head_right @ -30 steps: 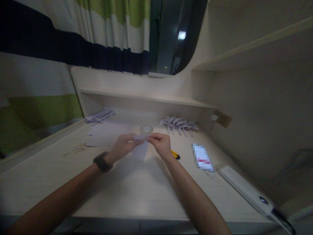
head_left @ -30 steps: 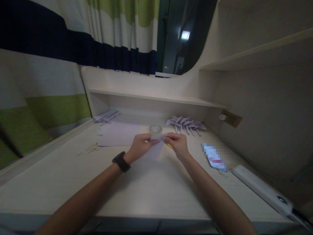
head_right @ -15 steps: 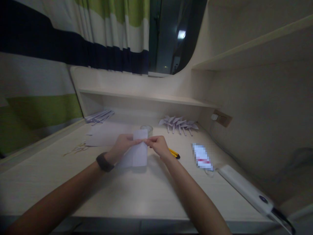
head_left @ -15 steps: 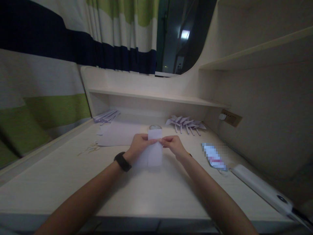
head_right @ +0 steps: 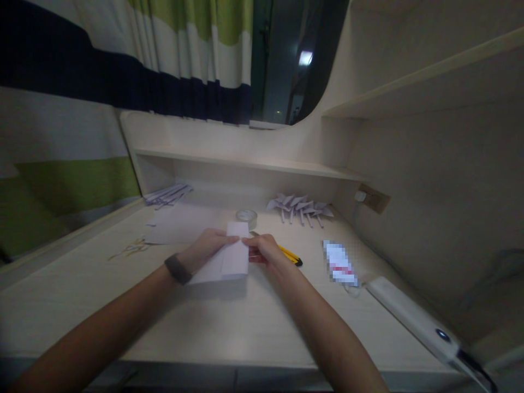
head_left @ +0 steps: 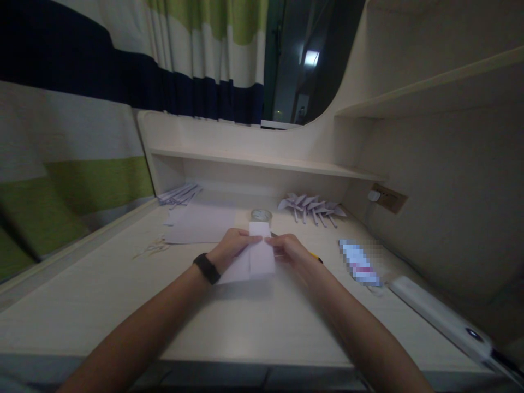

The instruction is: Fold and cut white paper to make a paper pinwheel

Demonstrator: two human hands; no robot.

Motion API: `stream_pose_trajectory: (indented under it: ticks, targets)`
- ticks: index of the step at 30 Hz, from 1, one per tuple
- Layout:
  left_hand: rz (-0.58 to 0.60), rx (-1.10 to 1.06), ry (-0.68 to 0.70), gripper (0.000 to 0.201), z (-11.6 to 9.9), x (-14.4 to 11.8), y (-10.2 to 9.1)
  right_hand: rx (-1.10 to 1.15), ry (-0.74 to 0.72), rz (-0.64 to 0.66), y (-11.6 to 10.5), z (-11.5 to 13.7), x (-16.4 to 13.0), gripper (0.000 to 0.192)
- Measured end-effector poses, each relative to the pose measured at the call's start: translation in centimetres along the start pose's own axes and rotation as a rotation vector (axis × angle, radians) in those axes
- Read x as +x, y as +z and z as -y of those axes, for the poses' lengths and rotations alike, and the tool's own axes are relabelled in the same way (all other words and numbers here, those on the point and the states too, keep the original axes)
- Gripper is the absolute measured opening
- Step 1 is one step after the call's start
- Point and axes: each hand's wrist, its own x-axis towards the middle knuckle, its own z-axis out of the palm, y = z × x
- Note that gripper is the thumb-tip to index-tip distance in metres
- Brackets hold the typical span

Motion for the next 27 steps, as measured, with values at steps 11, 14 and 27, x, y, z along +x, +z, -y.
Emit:
stream_pose_trajectory:
  ticks: [11, 14, 27]
  targets:
    - [-0.010, 0.054, -0.015, 0.029, 0.1, 0.8, -0.8, 0.012, 0.100, 0.110, -0.7, -0.3, 0.5, 0.016]
    - [0.045, -0.068, -0.035, 0.029, 0.2, 0.7, -0.6, -0.003, 0.079, 0.138, -0.8, -0.2, 0.5, 0.016]
    - [0.081, -0.129, -0.031, 0.026, 1.7, 1.0, 0.1, -0.053, -0.030, -0.035, 0.6, 0.6, -0.5, 0.008]
